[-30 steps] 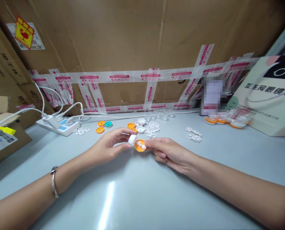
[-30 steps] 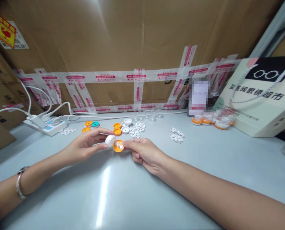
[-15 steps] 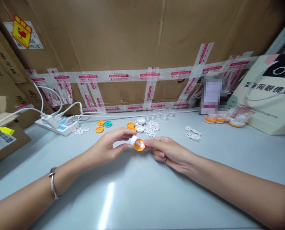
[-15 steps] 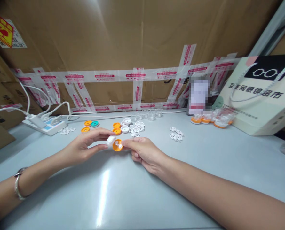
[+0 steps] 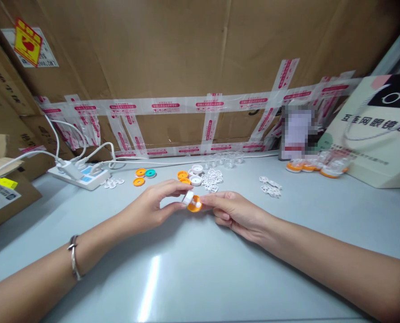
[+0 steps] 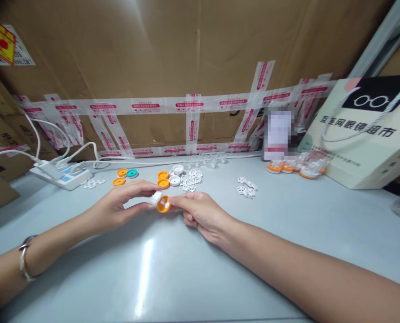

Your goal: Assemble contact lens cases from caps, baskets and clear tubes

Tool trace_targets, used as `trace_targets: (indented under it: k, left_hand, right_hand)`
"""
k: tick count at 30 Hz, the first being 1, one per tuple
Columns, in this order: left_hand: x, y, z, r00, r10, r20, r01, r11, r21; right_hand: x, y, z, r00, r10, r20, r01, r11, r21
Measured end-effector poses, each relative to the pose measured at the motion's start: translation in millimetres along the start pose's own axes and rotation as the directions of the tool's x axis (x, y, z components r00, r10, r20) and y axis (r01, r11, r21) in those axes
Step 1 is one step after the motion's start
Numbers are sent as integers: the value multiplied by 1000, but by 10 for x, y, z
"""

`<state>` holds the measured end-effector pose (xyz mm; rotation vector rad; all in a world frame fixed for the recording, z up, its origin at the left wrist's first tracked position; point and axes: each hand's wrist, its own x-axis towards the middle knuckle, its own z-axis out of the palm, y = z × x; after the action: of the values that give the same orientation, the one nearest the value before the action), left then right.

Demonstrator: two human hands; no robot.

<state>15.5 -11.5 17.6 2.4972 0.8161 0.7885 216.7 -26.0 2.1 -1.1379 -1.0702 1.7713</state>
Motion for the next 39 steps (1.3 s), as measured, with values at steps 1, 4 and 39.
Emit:
trace_targets:
  k: [1,4,39]
  left_hand:
    - [-3,-2,3,1000,10,0,-10,1000,25]
    - [-11,-3,17,998,58,6,-59,992,114]
    - [-2,87,66,982,186,30,-187,945,268]
  right_hand:
    - [1,-2,2,1000,0,0,0,1000,1]
    - [1,-5,6,1000,7,-4,-7,1000,11]
    - [-61,10,23,999,-6,37,3,997,82]
